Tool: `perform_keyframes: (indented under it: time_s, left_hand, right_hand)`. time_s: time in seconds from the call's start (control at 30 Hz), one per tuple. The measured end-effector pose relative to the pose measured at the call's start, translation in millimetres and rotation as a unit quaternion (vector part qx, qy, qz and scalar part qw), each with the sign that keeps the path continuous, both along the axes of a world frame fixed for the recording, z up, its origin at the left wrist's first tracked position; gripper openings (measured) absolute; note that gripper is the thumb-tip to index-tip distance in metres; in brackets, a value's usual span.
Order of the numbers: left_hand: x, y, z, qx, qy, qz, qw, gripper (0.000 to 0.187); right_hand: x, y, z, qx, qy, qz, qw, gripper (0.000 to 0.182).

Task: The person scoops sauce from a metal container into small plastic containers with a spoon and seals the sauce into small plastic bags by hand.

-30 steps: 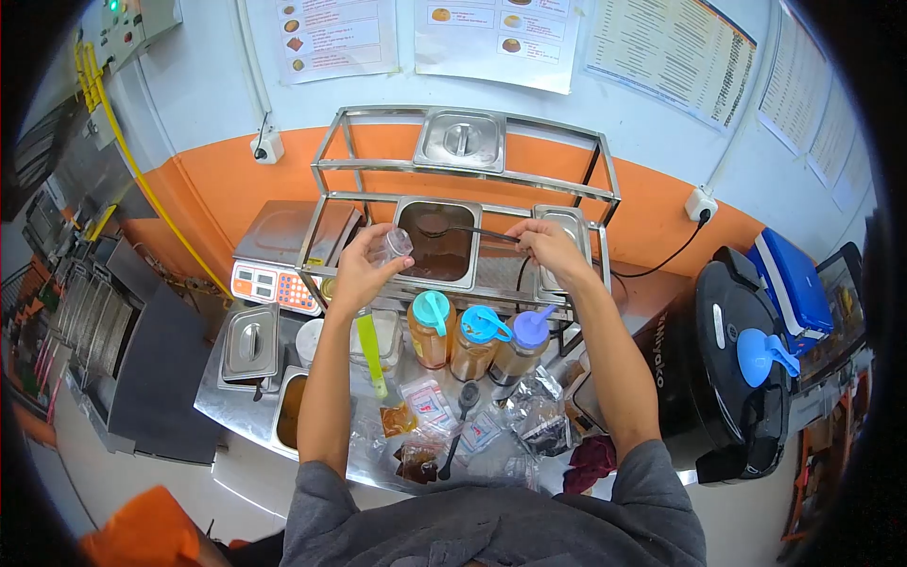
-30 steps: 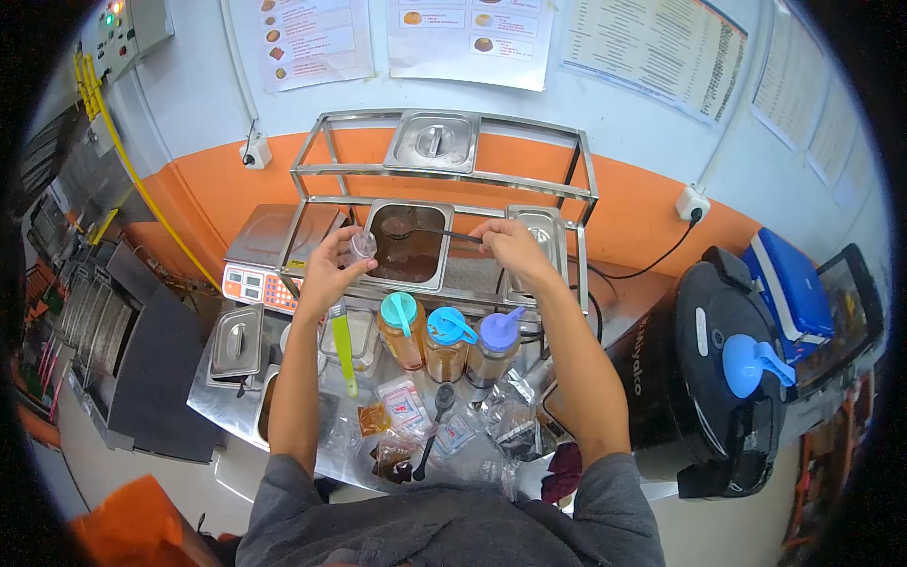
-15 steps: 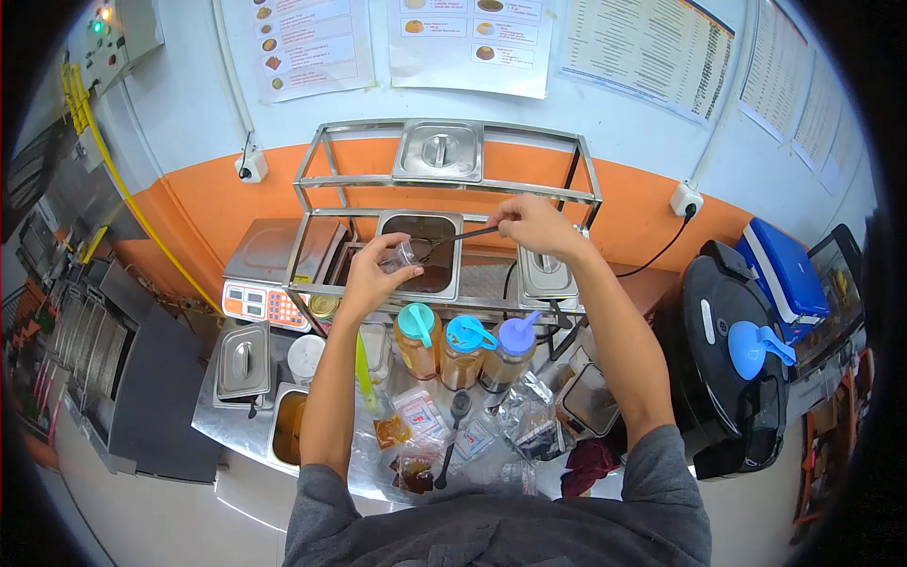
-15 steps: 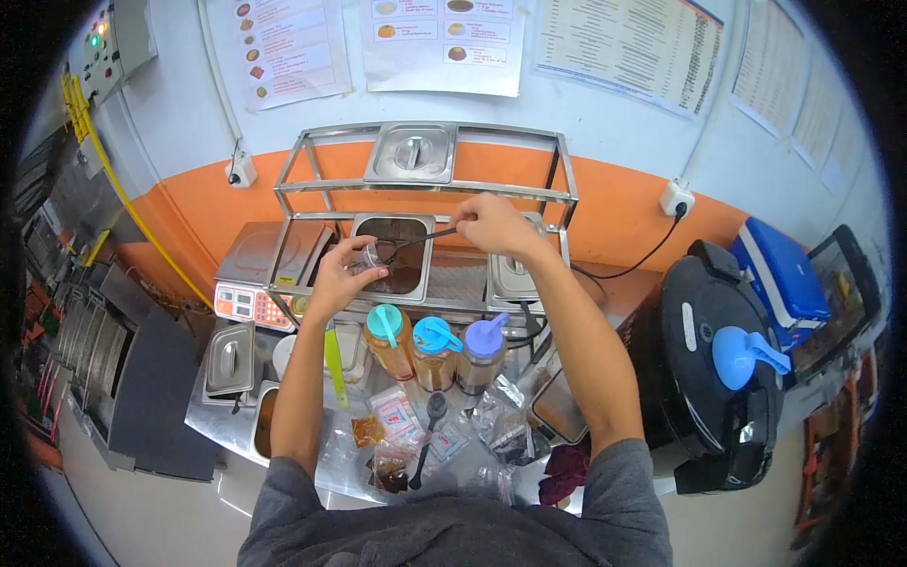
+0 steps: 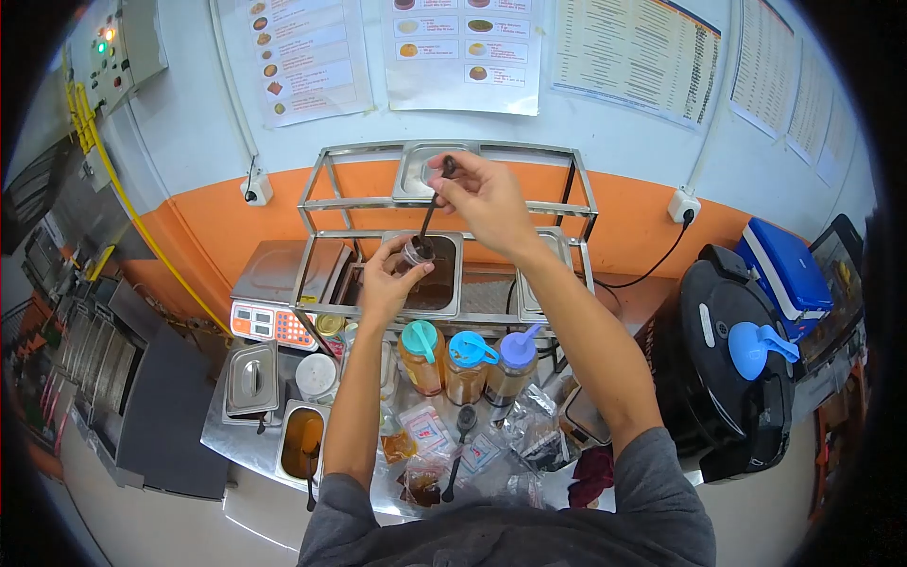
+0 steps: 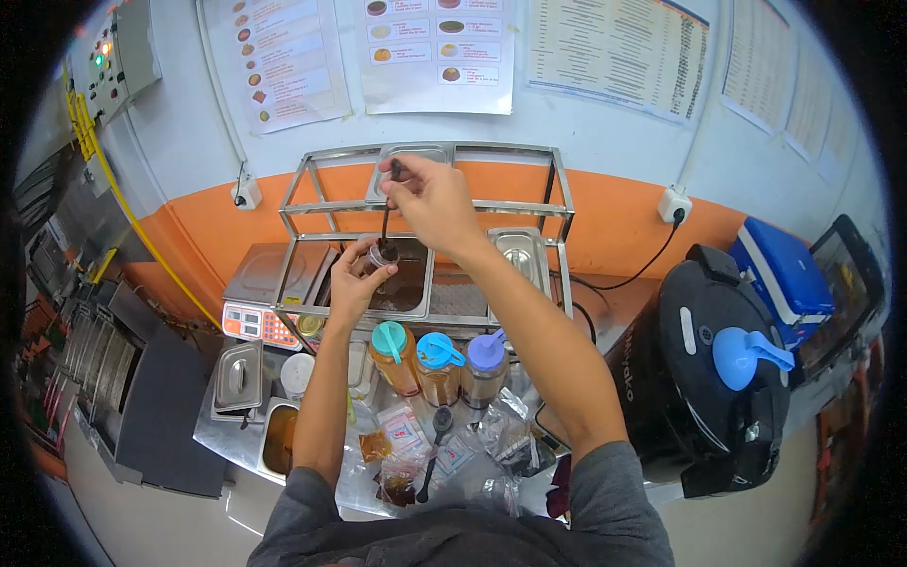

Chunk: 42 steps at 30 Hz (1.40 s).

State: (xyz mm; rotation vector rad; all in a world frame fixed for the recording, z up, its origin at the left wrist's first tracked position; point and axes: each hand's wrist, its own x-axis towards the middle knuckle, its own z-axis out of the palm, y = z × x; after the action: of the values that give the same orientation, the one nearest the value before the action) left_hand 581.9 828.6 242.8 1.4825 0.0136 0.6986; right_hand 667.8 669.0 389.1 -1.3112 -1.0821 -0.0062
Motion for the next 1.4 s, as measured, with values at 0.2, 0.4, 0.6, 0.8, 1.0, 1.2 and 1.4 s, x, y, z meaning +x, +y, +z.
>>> perform_keyframes:
  time_s: [0.2, 0.4, 0.6, 0.8, 1.0, 1.2, 1.4]
  left_hand:
    - [4, -3, 3, -0.005, -0.086, 0.029, 0.996, 0.055]
    - [-2, 1, 5, -0.074, -0.101, 0.033, 0.992, 0.055]
    - [-11, 9, 0, -0.24, -0.135, -0.061, 0.959, 0.045]
    - [-34, 19, 2, -0.421, -0.17, -0.117, 0.883, 0.033]
    - [-69, 9, 5, -0.5, -0.128, -0.115, 0.849, 0.036]
    - [-110, -33, 8, -0.552, -0.067, -0.121, 0.823, 0.04]
    - [-155, -118, -10, -0.588, 0.019, -0.145, 0.795, 0.038]
  right_hand:
    - [-13, -2, 7, 0.042, -0.036, 0.0, 0.998, 0.02]
    - [-23, -9, 1, 0.102, 0.024, -0.006, 0.994, 0.017]
    - [-14, -16, -12, 0.222, 0.159, -0.072, 0.959, 0.011]
    - [1, -9, -84, 0.199, 0.233, -0.102, 0.947, 0.007]
    - [1, -1, -153, -0.06, 0.19, -0.08, 0.977, 0.013]
    - [-56, -46, -123, -0.11, -0.195, -0.307, 0.925, 0.022]
    - [-154, -124, -136, -0.081, -0.003, -0.119, 0.99, 0.013]
